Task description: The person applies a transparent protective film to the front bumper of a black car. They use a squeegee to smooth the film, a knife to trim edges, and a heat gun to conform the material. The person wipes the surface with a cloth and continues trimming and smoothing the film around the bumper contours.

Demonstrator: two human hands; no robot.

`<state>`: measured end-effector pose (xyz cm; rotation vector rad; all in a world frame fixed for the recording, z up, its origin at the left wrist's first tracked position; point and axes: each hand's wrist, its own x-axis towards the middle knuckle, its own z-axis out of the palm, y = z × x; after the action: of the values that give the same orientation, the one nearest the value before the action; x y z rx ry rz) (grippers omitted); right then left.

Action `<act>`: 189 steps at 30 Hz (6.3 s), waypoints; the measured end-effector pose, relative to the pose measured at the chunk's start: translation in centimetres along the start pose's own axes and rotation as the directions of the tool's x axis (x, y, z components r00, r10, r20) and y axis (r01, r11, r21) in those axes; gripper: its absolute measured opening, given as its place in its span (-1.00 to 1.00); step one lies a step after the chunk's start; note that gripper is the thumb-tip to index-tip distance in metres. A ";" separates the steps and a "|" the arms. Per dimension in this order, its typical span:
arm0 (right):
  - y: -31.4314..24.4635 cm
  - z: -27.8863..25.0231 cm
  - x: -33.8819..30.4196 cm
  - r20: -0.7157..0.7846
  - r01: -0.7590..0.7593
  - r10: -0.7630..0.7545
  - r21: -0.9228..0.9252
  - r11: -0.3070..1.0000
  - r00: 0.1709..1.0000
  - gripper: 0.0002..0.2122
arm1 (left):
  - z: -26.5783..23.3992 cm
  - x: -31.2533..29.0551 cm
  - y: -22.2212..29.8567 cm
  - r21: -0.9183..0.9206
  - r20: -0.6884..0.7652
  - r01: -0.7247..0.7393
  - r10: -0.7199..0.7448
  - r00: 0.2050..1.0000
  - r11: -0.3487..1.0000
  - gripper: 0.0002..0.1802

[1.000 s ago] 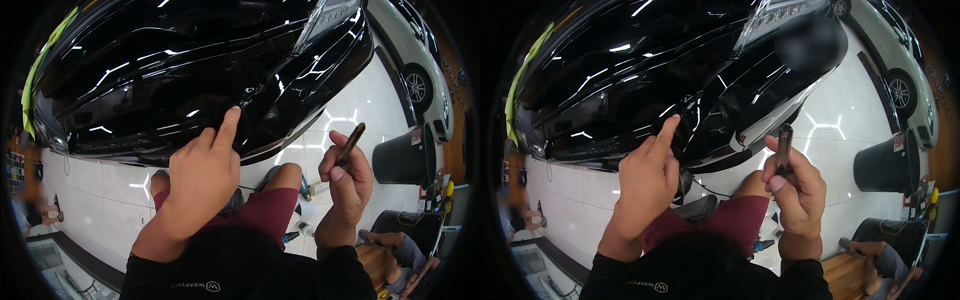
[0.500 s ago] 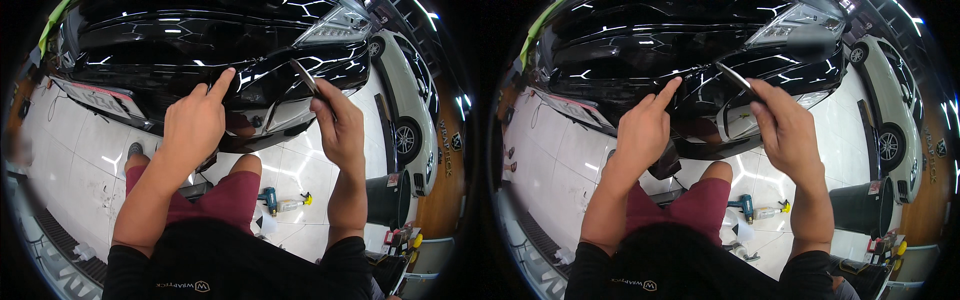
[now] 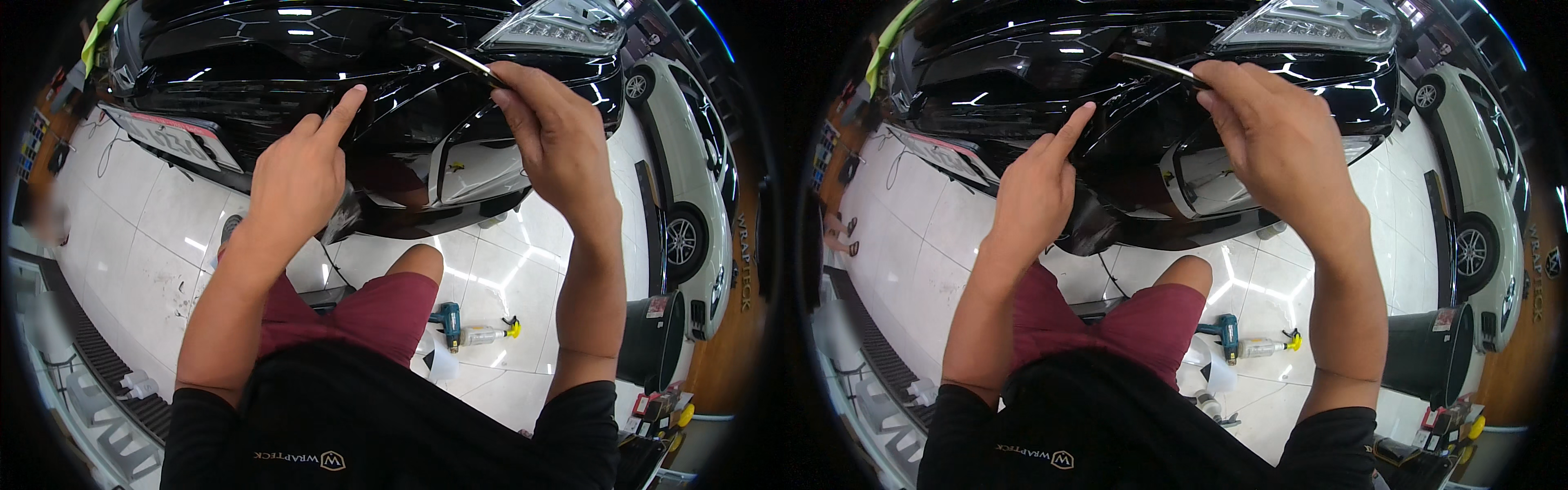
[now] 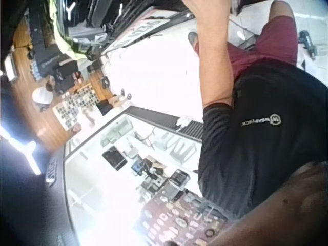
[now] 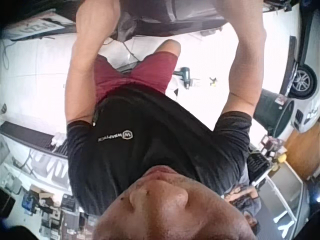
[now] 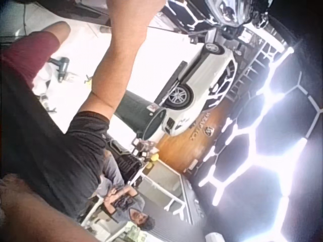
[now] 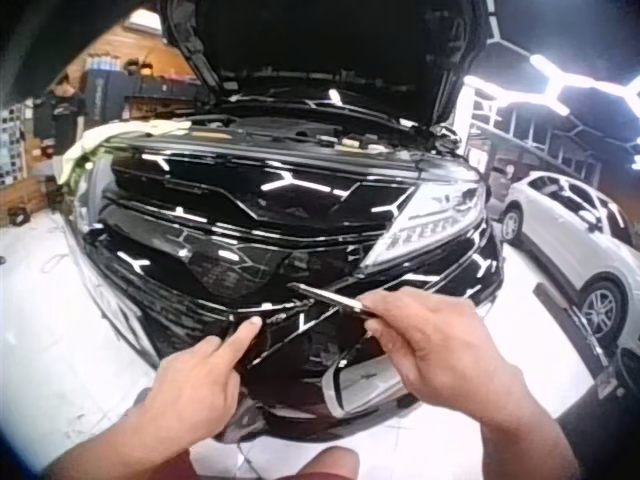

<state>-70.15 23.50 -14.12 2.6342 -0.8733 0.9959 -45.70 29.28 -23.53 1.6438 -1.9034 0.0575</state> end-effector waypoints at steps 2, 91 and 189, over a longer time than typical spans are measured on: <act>0.6 -0.2 0.5 -0.012 0.048 -0.049 -0.029 0.998 0.999 -0.82 | -1.2 0.7 -0.4 0.010 0.074 -0.030 0.029 0.997 0.999 -0.20; 0.0 0.8 3.6 0.432 0.416 -0.224 -0.421 0.806 0.873 -0.62 | 2.7 0.1 -2.7 -0.355 -0.460 -0.274 0.088 0.883 0.894 -0.79; 2.3 -0.9 8.7 0.499 0.433 -0.223 -0.356 0.828 0.838 -0.73 | 1.6 0.9 4.0 -0.540 -0.399 -0.448 0.252 0.882 0.713 -0.73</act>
<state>-66.78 17.93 -7.85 2.4828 -0.5793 0.0734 -50.00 28.71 -22.95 0.7594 -1.7179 -0.1473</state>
